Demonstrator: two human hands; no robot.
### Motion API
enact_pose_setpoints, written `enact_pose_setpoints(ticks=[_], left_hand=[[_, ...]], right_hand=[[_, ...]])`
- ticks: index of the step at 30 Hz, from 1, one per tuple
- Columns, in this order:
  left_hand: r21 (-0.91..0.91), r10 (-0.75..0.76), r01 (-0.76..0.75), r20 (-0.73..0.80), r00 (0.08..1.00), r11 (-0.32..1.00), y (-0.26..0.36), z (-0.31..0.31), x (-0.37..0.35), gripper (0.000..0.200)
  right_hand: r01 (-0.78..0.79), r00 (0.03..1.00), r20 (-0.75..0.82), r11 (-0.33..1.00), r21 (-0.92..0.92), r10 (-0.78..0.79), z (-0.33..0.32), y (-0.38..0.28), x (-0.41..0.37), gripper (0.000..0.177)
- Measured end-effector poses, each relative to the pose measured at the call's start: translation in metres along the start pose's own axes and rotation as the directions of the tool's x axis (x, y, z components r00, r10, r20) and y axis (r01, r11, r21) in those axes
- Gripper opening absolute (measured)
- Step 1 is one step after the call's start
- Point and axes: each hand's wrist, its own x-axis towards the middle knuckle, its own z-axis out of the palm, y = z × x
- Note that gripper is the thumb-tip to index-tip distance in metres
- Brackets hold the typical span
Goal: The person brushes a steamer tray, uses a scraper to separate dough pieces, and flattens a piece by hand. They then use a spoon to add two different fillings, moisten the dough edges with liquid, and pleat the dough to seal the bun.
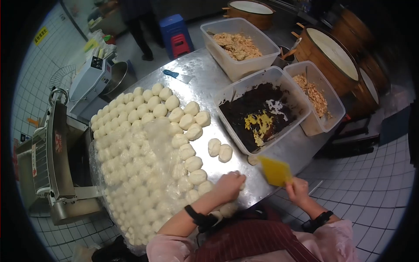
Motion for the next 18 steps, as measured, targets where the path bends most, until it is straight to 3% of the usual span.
enact_pose_setpoints(ticks=[1, 2, 3, 4, 5, 7, 8, 10, 11, 12, 14, 16, 18], left_hand=[[-0.023, -0.099, 0.099, -0.022, 0.995, 0.995, 0.001, -0.013, -0.008, 0.027], [-0.027, -0.099, 0.098, -0.018, 0.995, 0.995, -0.005, -0.020, -0.014, 0.027], [0.024, -0.193, 0.196, -0.090, 0.977, 0.980, -0.011, -0.027, -0.018, 0.028], [0.069, -0.282, 0.296, -0.166, 0.945, 0.953, -0.013, -0.030, -0.018, 0.030], [0.066, -0.286, 0.299, -0.162, 0.945, 0.952, -0.011, -0.032, -0.018, 0.030], [0.004, -0.160, 0.177, -0.415, 0.896, 0.984, -0.005, -0.040, -0.024, 0.037], [0.003, -0.192, 0.212, -0.411, 0.891, 0.977, -0.001, -0.044, -0.027, 0.037], [-0.133, -0.153, 0.120, -0.279, 0.948, 0.984, 0.010, -0.047, -0.035, 0.039], [-0.143, -0.188, 0.170, -0.128, 0.974, 0.975, 0.018, -0.048, -0.042, 0.032], [-0.143, -0.220, 0.202, -0.123, 0.968, 0.969, 0.023, -0.043, -0.047, 0.032], [-0.083, -0.020, 0.011, -0.109, 0.994, 0.996, 0.033, -0.032, -0.054, 0.032], [-0.023, -0.029, 0.027, -0.121, 0.992, 0.999, 0.046, -0.025, -0.064, 0.033], [0.004, -0.037, 0.037, -0.038, 0.999, 0.999, 0.049, -0.012, -0.072, 0.036]], right_hand=[[-0.004, 1.000, 0.001, 1.000, 0.001, 0.004, 0.003, 0.003, -0.011, 0.012], [-0.337, 0.933, -0.054, 0.916, 0.216, 0.356, 0.004, 0.005, -0.021, 0.014], [-0.595, 0.744, -0.031, 0.683, 0.423, 0.668, 0.004, 0.009, -0.028, 0.017], [-0.602, 0.739, -0.029, 0.680, 0.420, 0.673, 0.006, 0.019, -0.033, 0.017], [-0.627, 0.662, 0.000, 0.554, 0.547, 0.750, 0.011, 0.032, -0.035, 0.022], [-0.686, 0.486, 0.145, 0.273, 0.675, 0.862, 0.004, 0.036, -0.018, 0.026], [-0.698, 0.491, 0.179, 0.262, 0.667, 0.853, 0.004, 0.043, -0.014, 0.026], [-0.762, 0.471, 0.234, 0.258, 0.594, 0.850, 0.007, 0.063, -0.017, 0.028], [-0.776, 0.469, 0.274, 0.244, 0.582, 0.839, 0.009, 0.061, -0.018, 0.028], [-0.770, 0.502, 0.338, 0.233, 0.595, 0.796, 0.005, 0.059, -0.016, 0.027], [-0.761, 0.541, 0.405, 0.225, 0.608, 0.737, -0.002, 0.051, -0.006, 0.026], [-0.816, 0.569, 0.631, 0.270, 0.511, 0.527, -0.002, 0.033, -0.004, 0.021], [-0.798, 0.602, 0.669, 0.343, 0.495, 0.436, 0.007, 0.032, -0.003, 0.021]])
